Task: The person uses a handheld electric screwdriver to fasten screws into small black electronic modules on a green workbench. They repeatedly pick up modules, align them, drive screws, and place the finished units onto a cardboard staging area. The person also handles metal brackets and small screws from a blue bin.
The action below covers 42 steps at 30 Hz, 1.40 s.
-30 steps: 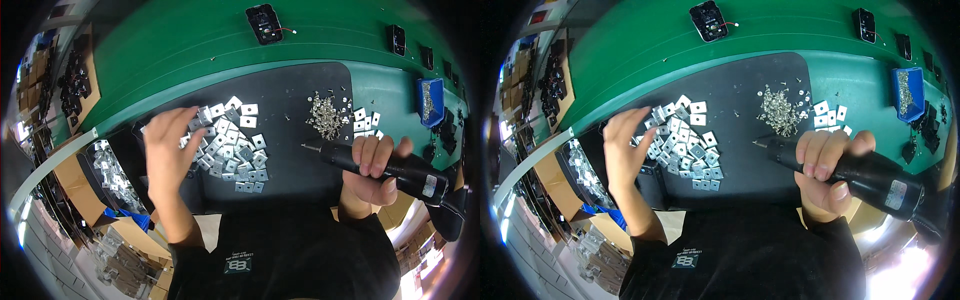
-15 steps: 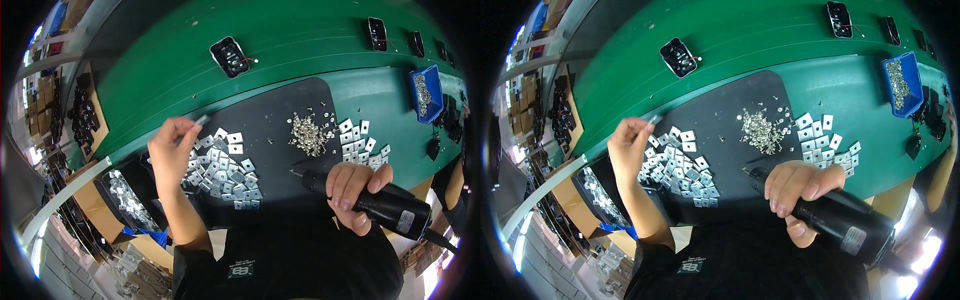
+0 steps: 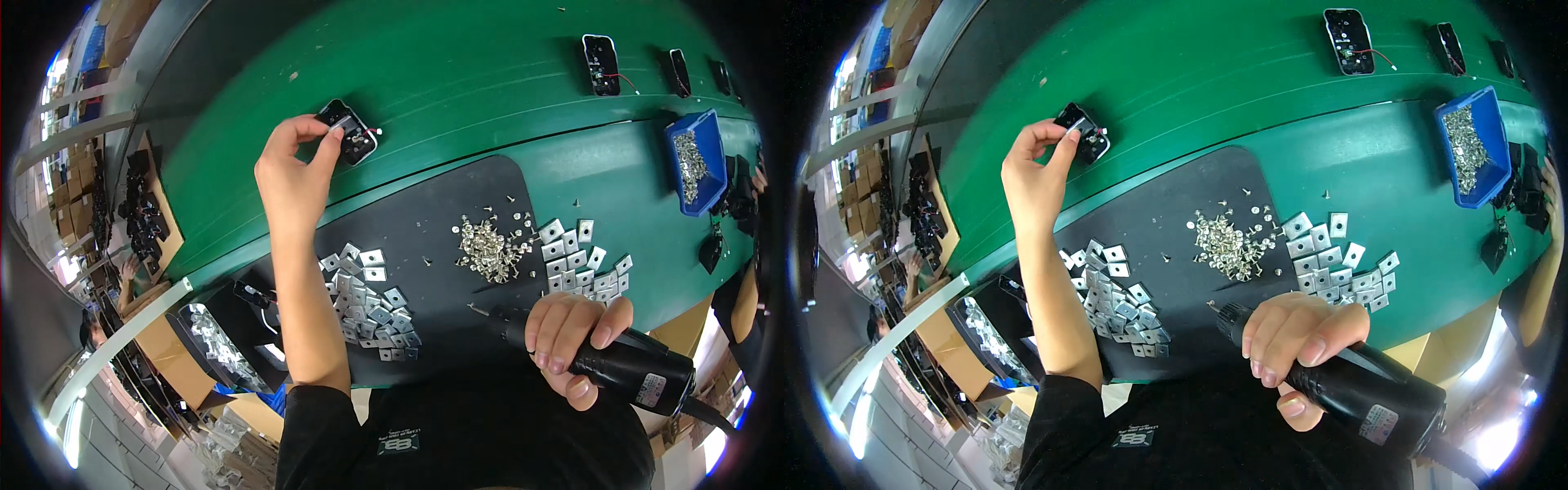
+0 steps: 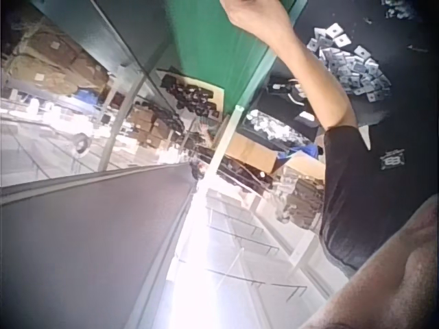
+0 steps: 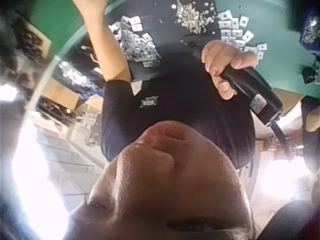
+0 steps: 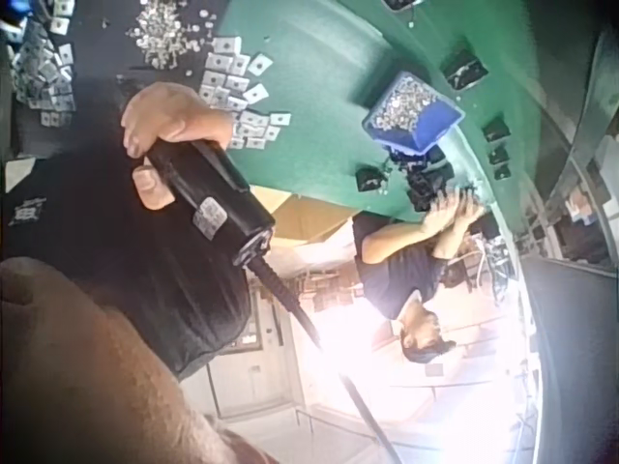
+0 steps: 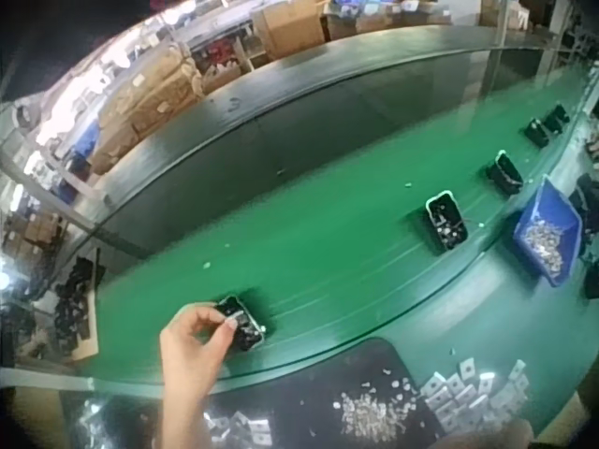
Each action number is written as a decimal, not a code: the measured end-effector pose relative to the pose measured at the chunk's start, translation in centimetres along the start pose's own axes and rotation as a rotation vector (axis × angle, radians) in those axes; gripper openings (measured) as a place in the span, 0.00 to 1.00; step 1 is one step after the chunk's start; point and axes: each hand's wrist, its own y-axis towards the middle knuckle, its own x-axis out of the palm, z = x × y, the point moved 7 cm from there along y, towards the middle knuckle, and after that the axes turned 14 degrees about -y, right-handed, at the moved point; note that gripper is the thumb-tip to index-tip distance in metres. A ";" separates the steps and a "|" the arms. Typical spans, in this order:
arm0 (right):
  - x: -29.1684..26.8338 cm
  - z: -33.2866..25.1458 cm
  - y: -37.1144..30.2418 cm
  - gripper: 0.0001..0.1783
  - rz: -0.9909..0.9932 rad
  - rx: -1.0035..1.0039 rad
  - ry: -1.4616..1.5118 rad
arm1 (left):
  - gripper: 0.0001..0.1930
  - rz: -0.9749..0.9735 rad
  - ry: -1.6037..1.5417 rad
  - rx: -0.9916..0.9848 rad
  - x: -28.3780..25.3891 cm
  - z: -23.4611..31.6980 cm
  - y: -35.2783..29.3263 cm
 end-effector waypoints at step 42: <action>2.1 -5.5 -0.5 0.27 -0.075 -0.070 0.124 | 0.18 -0.289 -0.174 0.460 2.1 10.1 -18.1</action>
